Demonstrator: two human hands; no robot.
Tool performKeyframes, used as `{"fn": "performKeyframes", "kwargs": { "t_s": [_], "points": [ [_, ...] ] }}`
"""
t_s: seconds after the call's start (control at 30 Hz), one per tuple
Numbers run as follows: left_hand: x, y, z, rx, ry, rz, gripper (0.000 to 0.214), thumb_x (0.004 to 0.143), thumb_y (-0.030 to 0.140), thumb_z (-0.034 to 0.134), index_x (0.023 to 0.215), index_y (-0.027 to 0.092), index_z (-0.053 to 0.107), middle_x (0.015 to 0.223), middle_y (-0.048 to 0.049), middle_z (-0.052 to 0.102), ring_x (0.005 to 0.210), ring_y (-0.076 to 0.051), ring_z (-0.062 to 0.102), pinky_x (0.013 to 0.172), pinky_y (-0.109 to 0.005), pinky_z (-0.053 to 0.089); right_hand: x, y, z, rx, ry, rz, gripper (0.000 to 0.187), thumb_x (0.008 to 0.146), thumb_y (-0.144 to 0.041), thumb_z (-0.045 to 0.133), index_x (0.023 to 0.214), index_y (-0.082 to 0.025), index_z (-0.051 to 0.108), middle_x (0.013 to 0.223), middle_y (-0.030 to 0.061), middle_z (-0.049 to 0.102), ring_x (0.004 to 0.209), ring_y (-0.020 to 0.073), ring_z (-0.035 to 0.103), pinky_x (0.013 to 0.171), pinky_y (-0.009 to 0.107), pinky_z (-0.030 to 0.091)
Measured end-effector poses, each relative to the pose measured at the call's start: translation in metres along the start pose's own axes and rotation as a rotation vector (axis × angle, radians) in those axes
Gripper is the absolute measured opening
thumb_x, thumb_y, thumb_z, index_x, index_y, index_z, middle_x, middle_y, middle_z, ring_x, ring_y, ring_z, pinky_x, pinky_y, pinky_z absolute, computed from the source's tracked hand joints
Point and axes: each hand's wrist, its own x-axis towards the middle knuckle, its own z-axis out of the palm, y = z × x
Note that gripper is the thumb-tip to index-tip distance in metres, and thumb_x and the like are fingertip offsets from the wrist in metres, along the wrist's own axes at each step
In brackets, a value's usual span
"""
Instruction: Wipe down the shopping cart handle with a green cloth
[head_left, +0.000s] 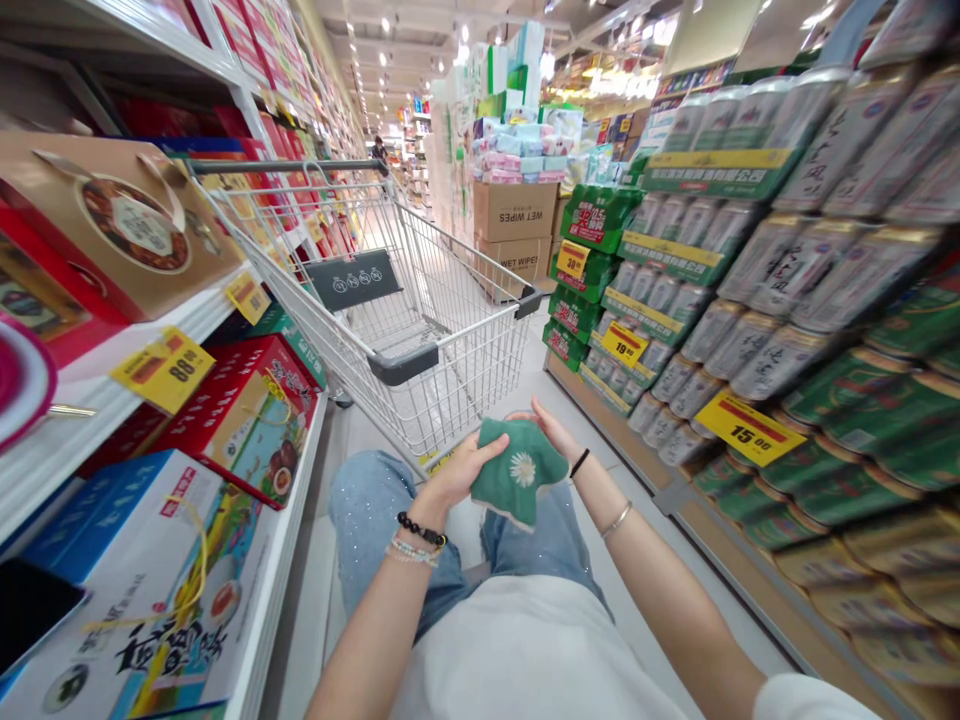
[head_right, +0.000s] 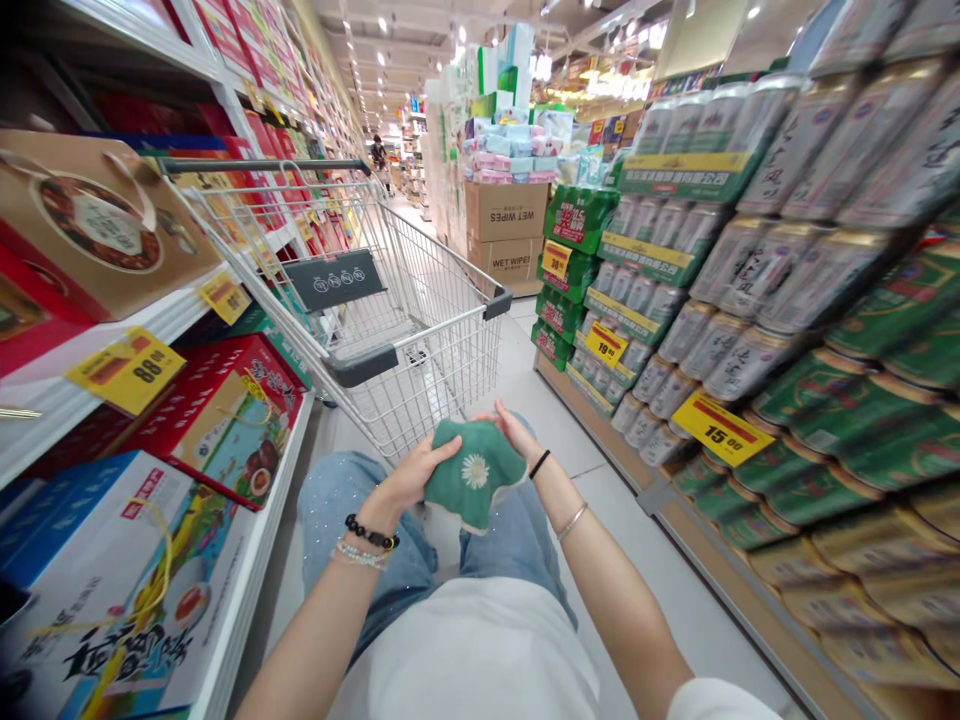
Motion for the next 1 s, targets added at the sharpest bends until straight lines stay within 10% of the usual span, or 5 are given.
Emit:
{"fn": "performKeyframes", "kwargs": {
  "t_s": [0.17,0.37,0.53,0.77,1.0],
  "points": [
    [0.000,-0.009,-0.004,-0.266,0.171,0.016,0.037,0.079,0.035,0.074,0.109,0.014,0.068,0.099,-0.0109,0.077,0.089,-0.022,0.074,0.084,-0.034,0.060,-0.019,0.041,0.009,0.333,-0.093,-0.032,0.077,0.074,-0.087,0.044,0.108,-0.023,0.070,0.113,0.0112,0.074,0.122,0.0309,0.060,0.103,0.051,0.046],
    [-0.005,-0.011,-0.026,-0.171,0.261,0.047,0.039,0.072,0.038,0.080,0.101,0.012,0.071,0.092,-0.0097,0.078,0.086,-0.022,0.074,0.083,-0.033,0.060,-0.024,0.017,0.016,0.102,0.155,-0.151,0.048,0.057,-0.049,0.088,0.092,-0.021,0.073,0.092,0.0056,0.078,0.098,0.0276,0.072,0.097,0.045,0.053],
    [-0.016,0.005,-0.037,0.122,0.285,0.185,0.053,0.060,0.050,0.085,0.093,0.011,0.074,0.087,-0.0081,0.077,0.085,-0.022,0.071,0.082,-0.033,0.057,-0.029,-0.021,0.014,-0.104,0.207,-0.231,0.042,0.056,-0.047,0.090,0.085,-0.020,0.075,0.083,0.0035,0.078,0.080,0.0228,0.072,0.087,0.042,0.058],
    [-0.027,0.015,-0.041,0.233,0.087,0.316,0.010,0.063,0.027,0.071,0.067,0.019,0.075,0.078,-0.0037,0.073,0.081,-0.019,0.066,0.079,-0.032,0.053,-0.036,-0.043,0.010,-0.300,0.077,-0.447,0.038,0.053,-0.053,0.089,0.059,-0.022,0.069,0.101,0.0073,0.074,0.087,0.0238,0.068,0.074,0.036,0.055],
    [-0.024,0.017,-0.045,0.244,0.008,0.304,0.015,0.059,0.029,0.060,0.054,0.017,0.068,0.061,-0.0036,0.059,0.064,-0.015,0.052,0.063,-0.027,0.042,-0.025,-0.034,0.009,-0.165,0.164,-0.463,0.026,0.064,-0.040,0.074,0.061,-0.024,0.054,0.099,0.0052,0.072,0.090,0.0250,0.065,0.076,0.038,0.052]
  ]
}}
